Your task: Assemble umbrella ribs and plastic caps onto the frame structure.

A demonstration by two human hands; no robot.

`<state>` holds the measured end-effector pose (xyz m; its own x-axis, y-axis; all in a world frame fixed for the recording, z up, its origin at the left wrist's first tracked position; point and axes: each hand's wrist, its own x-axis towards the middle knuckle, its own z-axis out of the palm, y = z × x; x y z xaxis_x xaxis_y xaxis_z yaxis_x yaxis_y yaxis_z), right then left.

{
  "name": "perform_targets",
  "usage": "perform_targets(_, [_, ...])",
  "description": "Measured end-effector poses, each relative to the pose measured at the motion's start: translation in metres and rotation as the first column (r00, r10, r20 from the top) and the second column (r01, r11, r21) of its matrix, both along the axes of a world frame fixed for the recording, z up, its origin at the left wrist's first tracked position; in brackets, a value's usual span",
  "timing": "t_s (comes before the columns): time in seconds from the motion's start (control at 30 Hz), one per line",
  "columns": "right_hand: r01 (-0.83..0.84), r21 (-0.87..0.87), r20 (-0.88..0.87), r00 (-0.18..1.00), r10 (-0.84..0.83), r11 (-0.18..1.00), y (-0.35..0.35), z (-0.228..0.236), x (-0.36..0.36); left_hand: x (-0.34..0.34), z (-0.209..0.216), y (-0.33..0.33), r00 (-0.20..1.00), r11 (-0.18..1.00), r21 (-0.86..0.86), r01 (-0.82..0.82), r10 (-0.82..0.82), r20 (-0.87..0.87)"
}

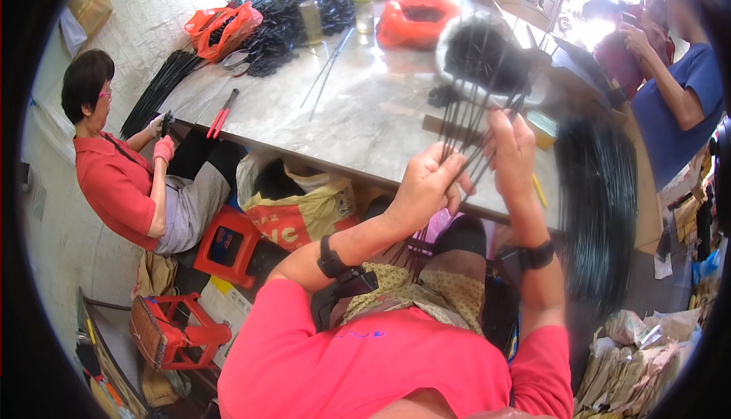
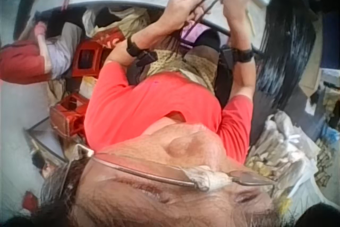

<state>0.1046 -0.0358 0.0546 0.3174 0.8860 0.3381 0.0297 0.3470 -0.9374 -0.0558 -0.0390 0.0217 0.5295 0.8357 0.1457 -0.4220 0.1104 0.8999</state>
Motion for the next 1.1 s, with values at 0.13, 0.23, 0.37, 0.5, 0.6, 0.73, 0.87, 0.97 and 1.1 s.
perform_targets(0.13, [0.049,-0.026,0.069,0.997,-0.047,0.998,-0.0014,-0.0003,-0.0003,0.0012,0.0021,-0.0022,0.999,0.999,-0.045,0.03,-0.029,0.018])
perform_targets(0.23, [-0.005,0.022,0.075,0.997,0.003,1.0,-0.0003,-0.0015,-0.0009,0.0011,0.0014,-0.0017,1.0,1.0,-0.001,0.017,-0.017,-0.008])
perform_targets(0.37, [-0.048,0.031,0.073,0.996,0.046,0.998,-0.0028,0.0031,-0.005,-0.0012,-0.0009,-0.0011,1.0,1.0,-0.004,0.024,-0.024,0.016])
perform_targets(0.5, [-0.021,0.052,0.106,0.994,0.015,0.998,-0.0016,0.0016,-0.0043,-0.0008,0.0005,-0.0031,0.999,1.0,-0.006,0.024,-0.024,0.021])
perform_targets(0.6, [-0.034,0.053,0.074,0.997,0.03,0.998,-0.0024,0.0033,-0.0058,-0.0018,0.003,-0.0045,1.0,1.0,-0.013,0.023,-0.023,0.02])
perform_targets(0.73, [-0.053,0.053,0.045,0.998,0.051,0.997,-0.0038,0.0043,-0.0057,-0.0019,0.0024,-0.0041,0.999,0.999,-0.024,0.03,-0.03,0.029])
perform_targets(0.87, [-0.076,0.035,0.037,0.997,0.075,0.996,-0.0052,0.0039,-0.0039,-0.0014,0.0024,-0.0048,1.0,1.0,-0.02,0.012,-0.012,0.028])
perform_targets(0.97, [-0.098,0.033,0.019,0.995,0.097,0.995,-0.006,0.0025,-0.0025,-0.0002,0.0018,-0.0051,0.999,1.0,-0.025,0.014,-0.013,0.035])
perform_targets(1.1, [-0.111,0.034,0.006,0.994,0.111,0.993,-0.0063,0.001,-0.0013,0.0002,0.0018,-0.0051,0.999,0.999,-0.03,0.017,-0.016,0.036])
